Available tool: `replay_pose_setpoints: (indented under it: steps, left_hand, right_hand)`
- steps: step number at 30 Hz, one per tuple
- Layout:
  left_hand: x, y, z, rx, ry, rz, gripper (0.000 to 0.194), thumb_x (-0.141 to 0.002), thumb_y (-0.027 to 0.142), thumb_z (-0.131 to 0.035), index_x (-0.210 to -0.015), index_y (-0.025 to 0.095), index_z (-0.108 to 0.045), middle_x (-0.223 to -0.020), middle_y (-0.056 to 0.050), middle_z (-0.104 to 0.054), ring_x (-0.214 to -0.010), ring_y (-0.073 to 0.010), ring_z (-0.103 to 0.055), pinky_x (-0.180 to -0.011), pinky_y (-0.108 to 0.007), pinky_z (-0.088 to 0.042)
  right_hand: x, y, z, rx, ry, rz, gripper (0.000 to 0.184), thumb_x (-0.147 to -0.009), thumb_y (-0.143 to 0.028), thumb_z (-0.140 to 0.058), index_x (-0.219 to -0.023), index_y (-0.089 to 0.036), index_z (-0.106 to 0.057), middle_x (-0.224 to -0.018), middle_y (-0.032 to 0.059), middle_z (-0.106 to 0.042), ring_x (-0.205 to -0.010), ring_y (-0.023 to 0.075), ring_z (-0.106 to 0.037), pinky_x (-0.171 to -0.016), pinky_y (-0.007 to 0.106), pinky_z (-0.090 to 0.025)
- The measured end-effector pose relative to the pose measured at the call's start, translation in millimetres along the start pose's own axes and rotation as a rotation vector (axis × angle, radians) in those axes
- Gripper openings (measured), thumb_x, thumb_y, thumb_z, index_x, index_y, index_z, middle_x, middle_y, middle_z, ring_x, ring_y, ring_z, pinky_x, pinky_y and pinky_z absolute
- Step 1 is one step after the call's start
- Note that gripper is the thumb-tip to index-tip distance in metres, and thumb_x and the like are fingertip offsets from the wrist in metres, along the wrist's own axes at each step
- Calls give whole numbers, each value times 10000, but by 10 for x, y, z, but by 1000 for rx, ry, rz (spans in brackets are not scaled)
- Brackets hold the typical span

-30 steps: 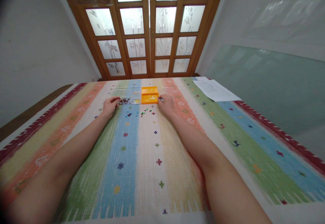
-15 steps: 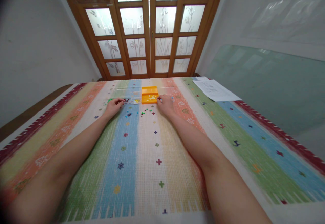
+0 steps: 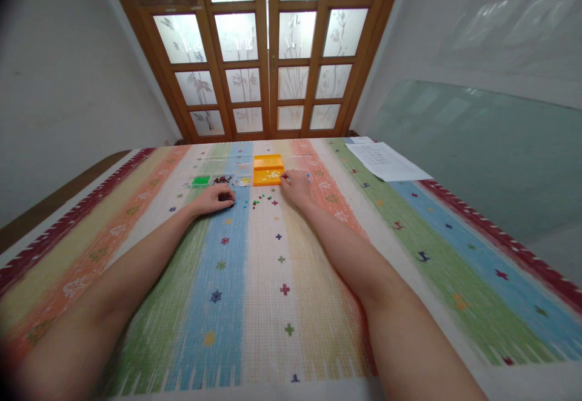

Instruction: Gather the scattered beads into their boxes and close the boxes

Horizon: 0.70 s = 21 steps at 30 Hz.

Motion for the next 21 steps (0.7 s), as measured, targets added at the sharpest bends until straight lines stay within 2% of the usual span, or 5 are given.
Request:
replay_pose_setpoints:
  steps: [14,21]
  left_hand:
    - [-10,76,7,28,-75,-16,158,-817,360,-722,-890,240,-794,-920,-63,-688,-900,-240,-638,-861,-364,-495]
    - [-19,79,-38,6,-61,-43,136,-828,322,-696,-884,236,-786,-898,-56,-687,-862,-220,-628,-847,-353,-490]
  right_hand:
    - [10,-14,5,-16,-18,2,172,-914,-223,-579,-919,-221,-751,-1000,82,-765,-989,259,-640,-961,408,-446]
    - [7,-9,-2,-14,-20,5,172,-919,-228,-577,-919,-218,-749,-996,79,-765,-986,255,-642,-951,402,-446]
Point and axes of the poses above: each hand's wrist, its own x-axis away from the middle knuckle, its own z-axis out of the back of the hand, y = z × x, the point moved 3 cm from there along -x, towards the middle knuckle
